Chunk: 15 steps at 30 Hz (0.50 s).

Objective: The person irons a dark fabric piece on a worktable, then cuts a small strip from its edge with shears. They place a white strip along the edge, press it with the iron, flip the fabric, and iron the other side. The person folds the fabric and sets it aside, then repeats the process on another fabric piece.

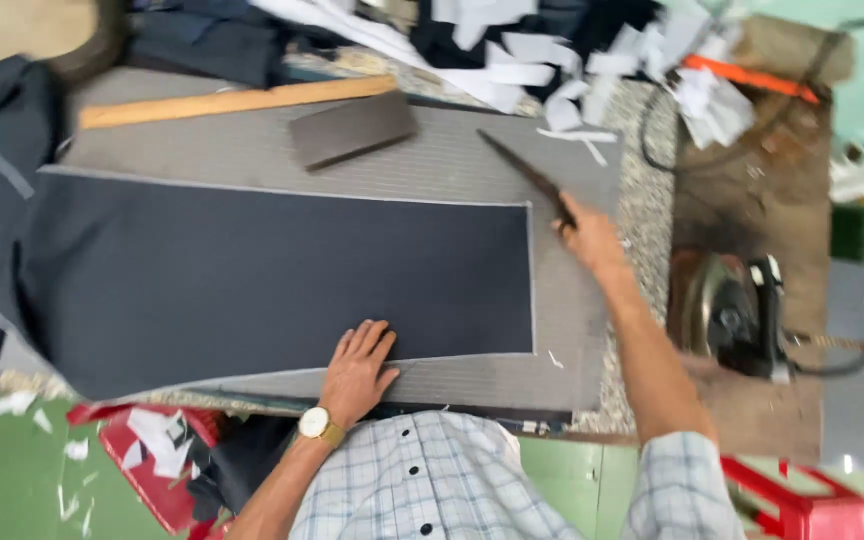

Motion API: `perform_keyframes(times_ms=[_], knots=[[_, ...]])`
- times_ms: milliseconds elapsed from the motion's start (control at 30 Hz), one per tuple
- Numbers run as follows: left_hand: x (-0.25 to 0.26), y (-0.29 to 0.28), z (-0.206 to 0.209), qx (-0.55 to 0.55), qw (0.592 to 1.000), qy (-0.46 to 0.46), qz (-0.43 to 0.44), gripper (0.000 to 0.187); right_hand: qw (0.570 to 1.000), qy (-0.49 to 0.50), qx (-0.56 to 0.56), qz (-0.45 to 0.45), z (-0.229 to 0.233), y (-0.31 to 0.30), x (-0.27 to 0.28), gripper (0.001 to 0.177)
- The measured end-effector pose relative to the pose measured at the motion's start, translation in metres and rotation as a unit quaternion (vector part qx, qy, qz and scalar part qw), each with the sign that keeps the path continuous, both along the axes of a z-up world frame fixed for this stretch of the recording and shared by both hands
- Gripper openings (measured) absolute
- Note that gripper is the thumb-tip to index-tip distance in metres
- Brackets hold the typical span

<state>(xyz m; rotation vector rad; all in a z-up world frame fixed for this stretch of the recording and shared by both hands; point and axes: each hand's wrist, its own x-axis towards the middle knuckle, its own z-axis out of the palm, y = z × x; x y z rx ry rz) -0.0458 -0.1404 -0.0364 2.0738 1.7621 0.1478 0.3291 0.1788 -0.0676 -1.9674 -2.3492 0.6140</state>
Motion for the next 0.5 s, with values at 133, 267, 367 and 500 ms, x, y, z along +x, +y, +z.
perform_keyframes(times_ms=[133,267,367,500], knots=[[0.011,-0.009,-0.002,0.008,0.998,-0.027,0.061,0.067,0.993,-0.001,0.006,0.12,-0.021,0.082,0.015,0.064],[0.016,-0.015,-0.016,0.04,0.996,-0.054,0.06,0.074,0.988,-0.061,0.005,0.141,0.003,0.09,-0.006,0.074],[0.01,-0.014,-0.02,0.056,0.996,-0.058,0.046,0.074,0.975,0.003,0.125,0.182,0.011,0.056,-0.041,0.062],[-0.002,0.004,0.001,-0.026,0.976,-0.198,0.081,0.073,0.954,0.169,0.124,0.216,0.022,-0.017,-0.116,0.063]])
